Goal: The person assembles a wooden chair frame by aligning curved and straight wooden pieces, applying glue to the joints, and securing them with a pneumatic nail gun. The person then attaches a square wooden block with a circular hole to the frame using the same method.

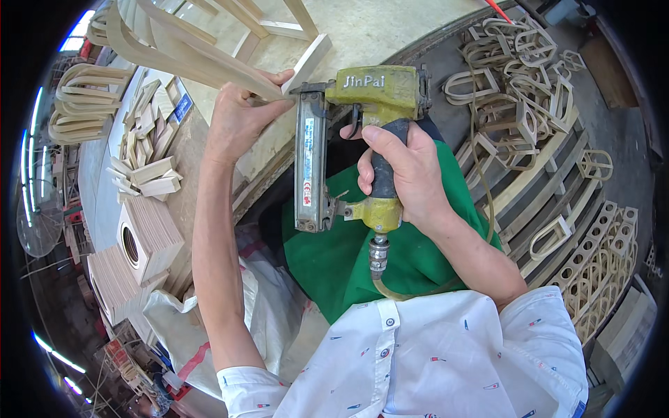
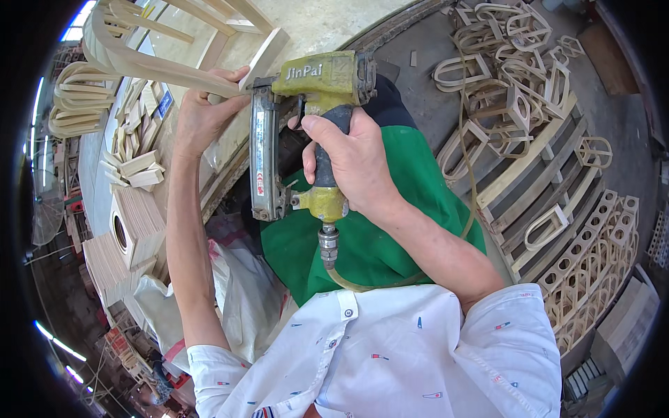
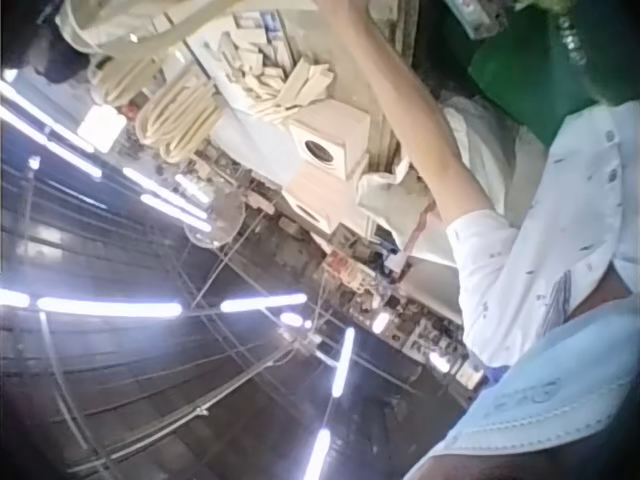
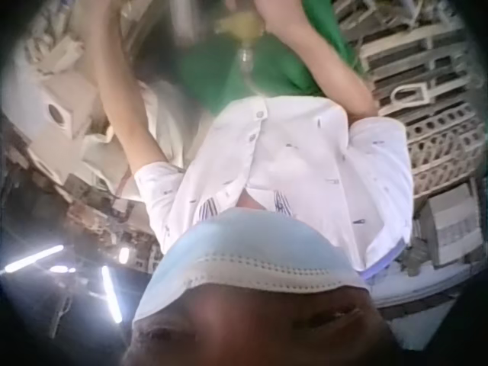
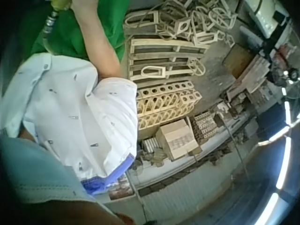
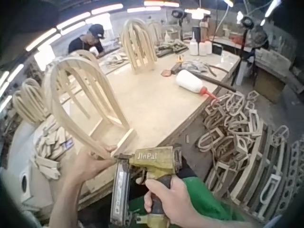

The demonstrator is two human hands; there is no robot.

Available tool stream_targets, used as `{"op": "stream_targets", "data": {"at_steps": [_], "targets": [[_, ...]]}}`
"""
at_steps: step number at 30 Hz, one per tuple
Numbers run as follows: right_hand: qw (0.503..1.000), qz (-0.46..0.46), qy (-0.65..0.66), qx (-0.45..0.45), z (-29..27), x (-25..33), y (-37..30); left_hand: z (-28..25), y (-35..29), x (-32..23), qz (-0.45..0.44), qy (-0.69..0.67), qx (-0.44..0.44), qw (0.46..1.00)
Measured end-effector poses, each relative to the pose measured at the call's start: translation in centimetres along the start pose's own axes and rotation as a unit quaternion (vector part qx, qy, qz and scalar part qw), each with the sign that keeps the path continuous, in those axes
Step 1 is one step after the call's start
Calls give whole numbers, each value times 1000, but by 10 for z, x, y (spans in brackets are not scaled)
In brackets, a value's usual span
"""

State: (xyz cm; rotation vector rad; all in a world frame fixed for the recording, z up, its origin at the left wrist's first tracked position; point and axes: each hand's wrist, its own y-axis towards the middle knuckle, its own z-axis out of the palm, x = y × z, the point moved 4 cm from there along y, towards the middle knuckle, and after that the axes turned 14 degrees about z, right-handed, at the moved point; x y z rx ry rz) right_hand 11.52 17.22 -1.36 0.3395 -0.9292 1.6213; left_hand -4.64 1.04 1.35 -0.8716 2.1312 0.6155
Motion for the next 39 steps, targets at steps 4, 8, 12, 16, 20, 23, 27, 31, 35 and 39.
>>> {"op": "stream_targets", "data": {"at_steps": [4,8,12,16,20,23,27,31,35,39], "targets": [[1000,-1,0,3,0,-2,1,0,0,-2,3,2,1,1000],[1000,4,-1,1,1,-3,0,1,0,0,46,-12,-33,998],[1000,-2,1,1,1,-3,0,1,0,-1,62,8,-28,998],[1000,-4,1,3,-1,-4,1,1,0,-3,43,14,-12,999],[1000,9,-2,-3,-3,-7,2,1,1,-9,-34,15,-2,999],[1000,11,8,-4,0,-3,1,-2,-1,-1,42,25,5,999],[1000,2,21,-13,-4,-3,2,-1,1,-1,15,-16,5,1000],[1000,7,4,-7,-5,-3,1,-2,2,-6,80,8,4,997],[1000,7,2,-9,-3,-4,2,-3,1,-4,104,28,3,994],[1000,10,4,-13,-4,-5,3,-1,1,-4,43,0,23,999]]}}
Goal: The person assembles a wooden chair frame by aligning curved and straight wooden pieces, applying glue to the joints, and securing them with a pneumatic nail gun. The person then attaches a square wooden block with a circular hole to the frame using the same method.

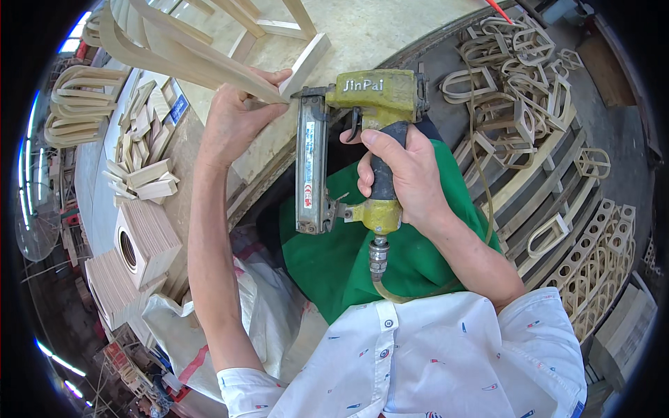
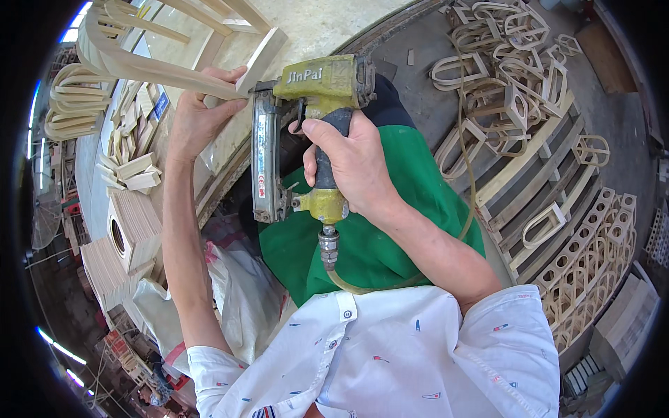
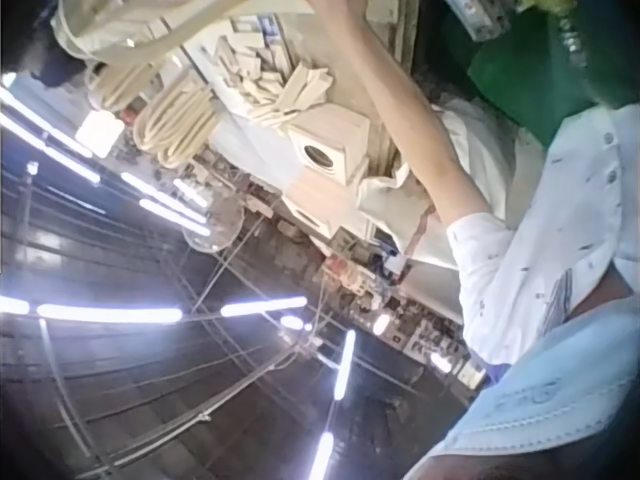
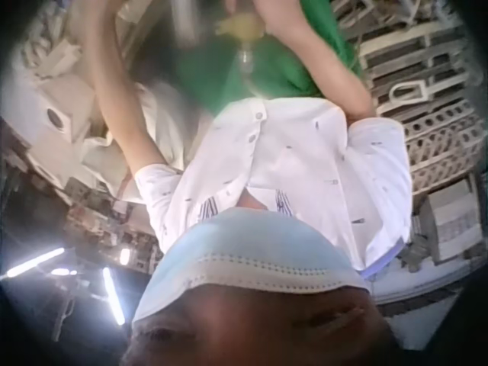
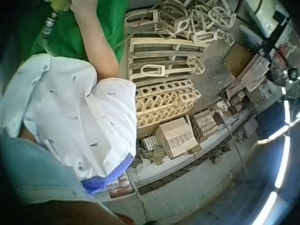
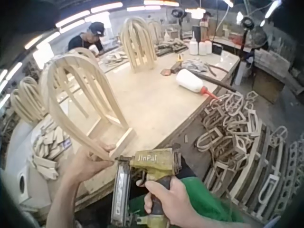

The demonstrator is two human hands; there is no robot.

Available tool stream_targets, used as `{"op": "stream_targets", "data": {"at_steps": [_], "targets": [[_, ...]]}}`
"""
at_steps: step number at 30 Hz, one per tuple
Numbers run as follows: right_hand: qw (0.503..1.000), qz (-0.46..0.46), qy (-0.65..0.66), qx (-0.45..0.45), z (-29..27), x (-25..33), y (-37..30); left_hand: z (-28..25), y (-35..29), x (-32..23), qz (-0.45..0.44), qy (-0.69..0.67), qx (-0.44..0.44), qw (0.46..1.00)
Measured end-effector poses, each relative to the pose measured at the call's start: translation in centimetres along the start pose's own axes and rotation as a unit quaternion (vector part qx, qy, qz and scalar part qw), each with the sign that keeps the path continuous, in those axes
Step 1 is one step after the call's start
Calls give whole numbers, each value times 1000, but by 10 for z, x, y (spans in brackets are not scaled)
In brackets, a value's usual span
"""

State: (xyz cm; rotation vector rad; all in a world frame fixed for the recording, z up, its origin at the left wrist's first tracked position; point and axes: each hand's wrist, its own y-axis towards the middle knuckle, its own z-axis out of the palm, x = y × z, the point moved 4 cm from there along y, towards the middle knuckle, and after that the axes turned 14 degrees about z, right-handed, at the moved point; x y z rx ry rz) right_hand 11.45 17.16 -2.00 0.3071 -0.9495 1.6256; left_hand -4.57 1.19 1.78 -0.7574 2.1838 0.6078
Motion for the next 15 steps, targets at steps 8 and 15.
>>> {"op": "stream_targets", "data": {"at_steps": [8,15], "targets": [[1000,3,-10,1,1,-1,0,0,-1,5,1,-13,0,1000],[1000,8,-16,4,1,2,0,-1,0,0,-13,6,-2,1000]]}}
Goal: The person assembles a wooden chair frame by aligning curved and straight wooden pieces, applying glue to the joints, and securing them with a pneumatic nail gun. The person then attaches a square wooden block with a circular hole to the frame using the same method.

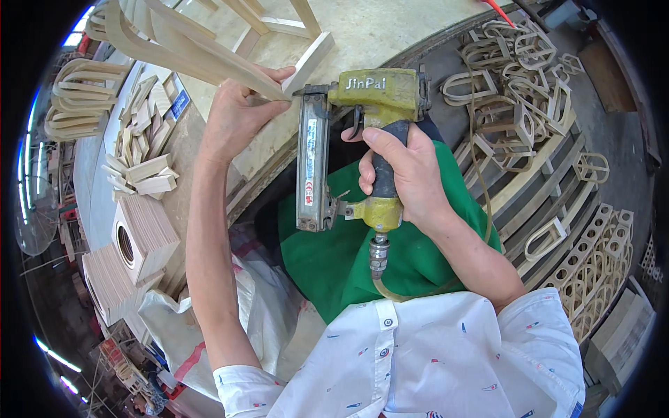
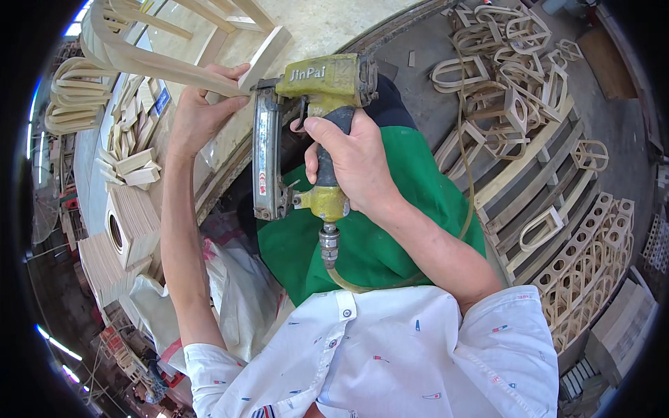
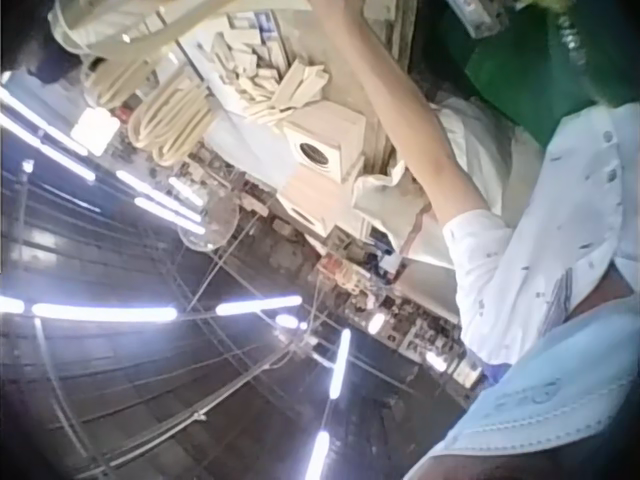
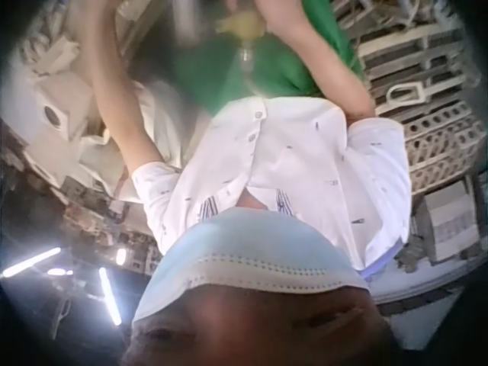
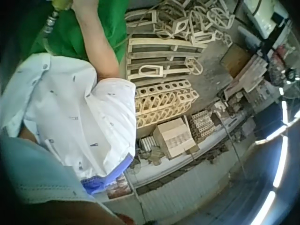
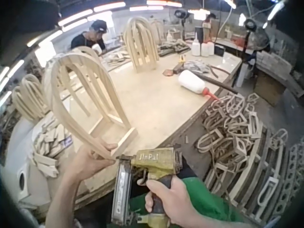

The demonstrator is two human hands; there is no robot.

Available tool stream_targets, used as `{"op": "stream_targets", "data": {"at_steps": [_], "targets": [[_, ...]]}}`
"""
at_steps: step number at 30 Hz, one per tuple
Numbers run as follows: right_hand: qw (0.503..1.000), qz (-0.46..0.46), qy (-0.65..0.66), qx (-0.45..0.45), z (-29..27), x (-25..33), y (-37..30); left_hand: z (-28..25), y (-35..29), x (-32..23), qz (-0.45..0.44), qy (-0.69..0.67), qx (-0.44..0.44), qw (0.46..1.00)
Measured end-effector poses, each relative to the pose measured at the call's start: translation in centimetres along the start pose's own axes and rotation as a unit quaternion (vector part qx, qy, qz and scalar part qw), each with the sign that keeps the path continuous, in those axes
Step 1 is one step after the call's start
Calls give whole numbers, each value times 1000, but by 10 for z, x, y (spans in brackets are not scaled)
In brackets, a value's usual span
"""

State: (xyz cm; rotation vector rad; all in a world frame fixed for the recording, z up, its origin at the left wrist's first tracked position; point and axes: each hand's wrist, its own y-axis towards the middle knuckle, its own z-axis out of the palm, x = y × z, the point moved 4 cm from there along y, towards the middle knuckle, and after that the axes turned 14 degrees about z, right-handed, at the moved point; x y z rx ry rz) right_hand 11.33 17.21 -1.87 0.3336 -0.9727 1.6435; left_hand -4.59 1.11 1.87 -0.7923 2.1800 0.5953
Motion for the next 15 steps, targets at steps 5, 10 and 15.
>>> {"op": "stream_targets", "data": {"at_steps": [5,10,15], "targets": [[1000,4,-3,1,-1,1,0,1,0,1,-6,-20,-7,1000],[1000,1,-1,-1,-1,1,-1,2,-1,3,3,-21,-7,1000],[1000,17,-10,-11,-4,0,2,1,0,-4,-7,-11,-5,1000]]}}
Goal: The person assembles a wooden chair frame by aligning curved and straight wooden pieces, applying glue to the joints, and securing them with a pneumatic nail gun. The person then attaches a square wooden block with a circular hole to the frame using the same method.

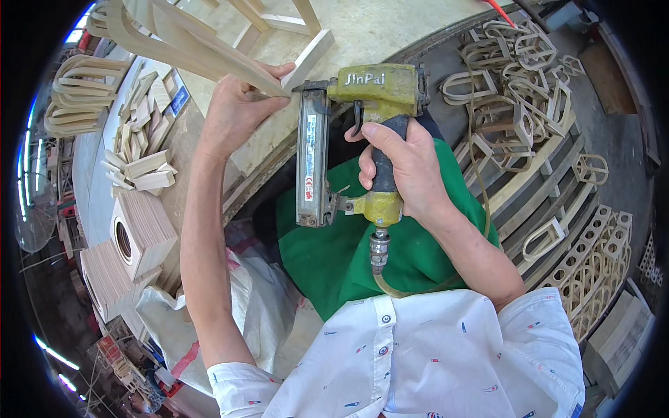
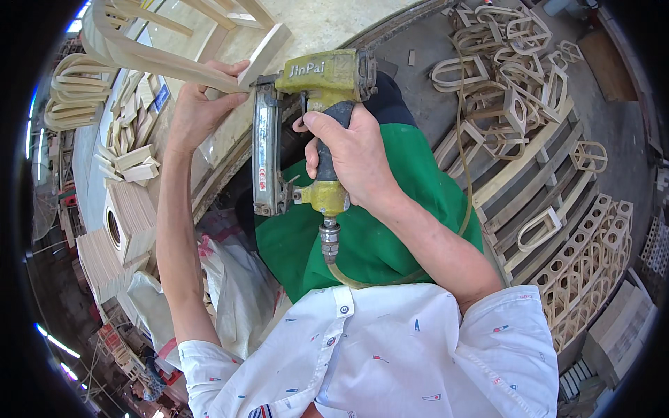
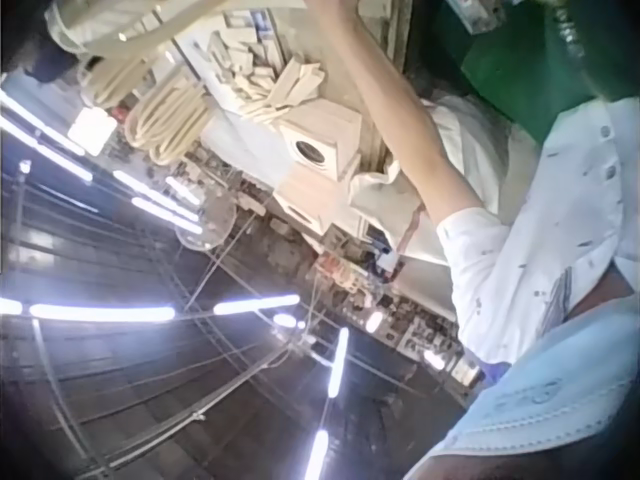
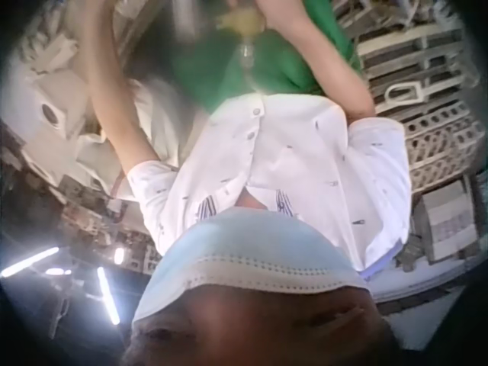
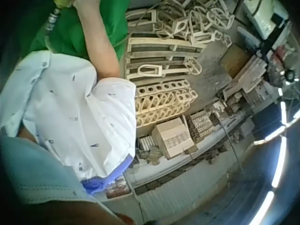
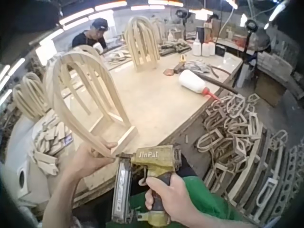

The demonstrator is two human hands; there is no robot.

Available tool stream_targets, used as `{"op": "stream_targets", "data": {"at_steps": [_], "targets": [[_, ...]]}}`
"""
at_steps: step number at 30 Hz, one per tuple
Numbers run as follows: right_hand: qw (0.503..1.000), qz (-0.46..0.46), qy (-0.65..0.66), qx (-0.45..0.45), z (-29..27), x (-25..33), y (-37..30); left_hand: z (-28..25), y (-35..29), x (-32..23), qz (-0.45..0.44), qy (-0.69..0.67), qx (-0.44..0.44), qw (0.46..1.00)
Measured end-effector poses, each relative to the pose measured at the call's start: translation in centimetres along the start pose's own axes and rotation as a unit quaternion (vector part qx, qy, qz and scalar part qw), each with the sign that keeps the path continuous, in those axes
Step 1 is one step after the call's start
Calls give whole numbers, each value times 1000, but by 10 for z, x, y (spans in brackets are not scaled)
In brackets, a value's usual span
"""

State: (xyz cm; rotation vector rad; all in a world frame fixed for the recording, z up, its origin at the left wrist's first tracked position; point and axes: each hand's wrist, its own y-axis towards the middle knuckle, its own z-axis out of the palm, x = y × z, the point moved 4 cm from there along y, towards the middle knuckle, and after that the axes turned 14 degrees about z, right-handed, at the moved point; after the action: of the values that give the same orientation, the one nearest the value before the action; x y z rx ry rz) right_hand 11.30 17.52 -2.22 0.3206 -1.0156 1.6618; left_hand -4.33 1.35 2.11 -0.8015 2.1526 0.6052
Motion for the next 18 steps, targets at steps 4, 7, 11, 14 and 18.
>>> {"op": "stream_targets", "data": {"at_steps": [4,7,11,14,18], "targets": [[1000,-10,11,19,1,4,2,-3,-1,9,49,16,9,999],[999,-5,11,32,-3,11,2,-9,1,-2,24,52,35,998],[999,-18,24,19,-21,28,5,-36,7,9,-8,-59,-4,998],[999,-26,45,0,-34,46,12,-39,30,9,-27,-103,-50,993],[998,-42,51,-7,-40,63,21,-23,60,18,20,-70,7,997]]}}
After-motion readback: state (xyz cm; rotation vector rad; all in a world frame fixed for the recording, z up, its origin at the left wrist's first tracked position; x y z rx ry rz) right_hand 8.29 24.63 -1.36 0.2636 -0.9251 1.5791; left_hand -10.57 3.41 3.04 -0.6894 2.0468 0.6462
